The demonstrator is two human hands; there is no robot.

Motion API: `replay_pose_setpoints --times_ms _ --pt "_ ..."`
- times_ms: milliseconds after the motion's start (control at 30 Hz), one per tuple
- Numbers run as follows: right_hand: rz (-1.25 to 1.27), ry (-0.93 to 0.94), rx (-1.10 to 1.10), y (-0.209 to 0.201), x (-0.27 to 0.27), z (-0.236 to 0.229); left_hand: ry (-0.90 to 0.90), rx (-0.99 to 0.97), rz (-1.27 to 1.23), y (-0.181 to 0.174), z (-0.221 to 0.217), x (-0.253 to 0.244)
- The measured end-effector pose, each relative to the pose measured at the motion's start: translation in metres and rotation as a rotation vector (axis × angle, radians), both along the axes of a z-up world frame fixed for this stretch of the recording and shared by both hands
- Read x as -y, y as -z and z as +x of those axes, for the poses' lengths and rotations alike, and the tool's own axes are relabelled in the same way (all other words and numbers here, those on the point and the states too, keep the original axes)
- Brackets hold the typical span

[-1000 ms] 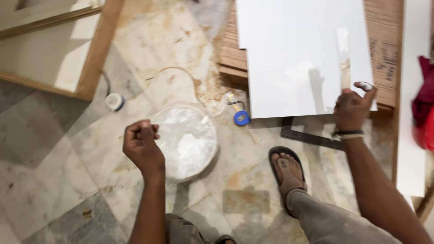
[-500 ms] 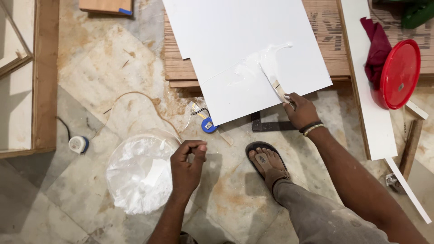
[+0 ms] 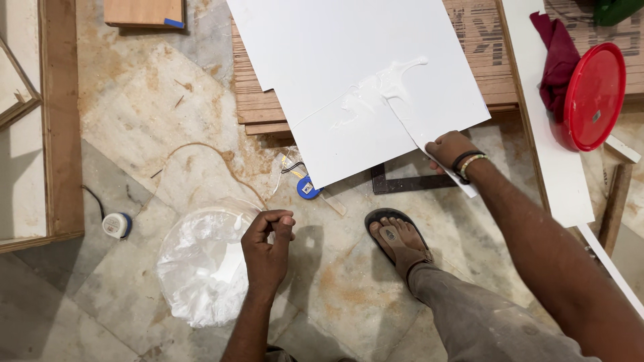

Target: The person opens a bucket of white adhesive and uses a putty knife to scoop and spread the substance onto a white rectangular board. The person repeatedly dips the tool into the bucket and applies the adhesive in broad strokes across the board's surface.

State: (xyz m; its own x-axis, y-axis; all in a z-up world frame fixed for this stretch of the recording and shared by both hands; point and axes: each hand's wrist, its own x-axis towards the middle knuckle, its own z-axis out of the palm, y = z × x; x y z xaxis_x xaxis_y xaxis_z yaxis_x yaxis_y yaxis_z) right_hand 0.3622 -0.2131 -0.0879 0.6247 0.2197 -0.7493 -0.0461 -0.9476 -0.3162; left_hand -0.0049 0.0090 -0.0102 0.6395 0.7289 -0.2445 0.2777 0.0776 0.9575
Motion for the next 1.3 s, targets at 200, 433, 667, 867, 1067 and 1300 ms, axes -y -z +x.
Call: replay_pose_setpoints --times_ms 200,433,667,867,1067,1300 --pt "-0.001 -0.04 -0.096 0.031 0.018 0.006 -0.004 0.002 0.009 -0.001 -0.008 -0.002" --pt "0.294 0.082 -0.378 0.049 0.045 -0.02 -0.024 0.04 0.029 -0.005 -0.015 -0.007" --pt "0.188 0.257 -0.465 0.05 0.028 -0.014 -0.028 0.027 0.028 -0.007 -0.021 -0.006" --pt "0.065 0.165 -0.513 0.034 0.032 -0.02 -0.098 0.09 0.03 -0.006 -0.033 -0.016" --pt "0.055 -0.163 -0.583 -0.046 0.061 -0.053 -0.308 0.178 0.038 0.005 -0.063 -0.047" --pt "-0.096 -1.049 0.006 -0.138 -0.069 -0.119 -0.932 0.384 0.177 0.022 -0.119 -0.106"
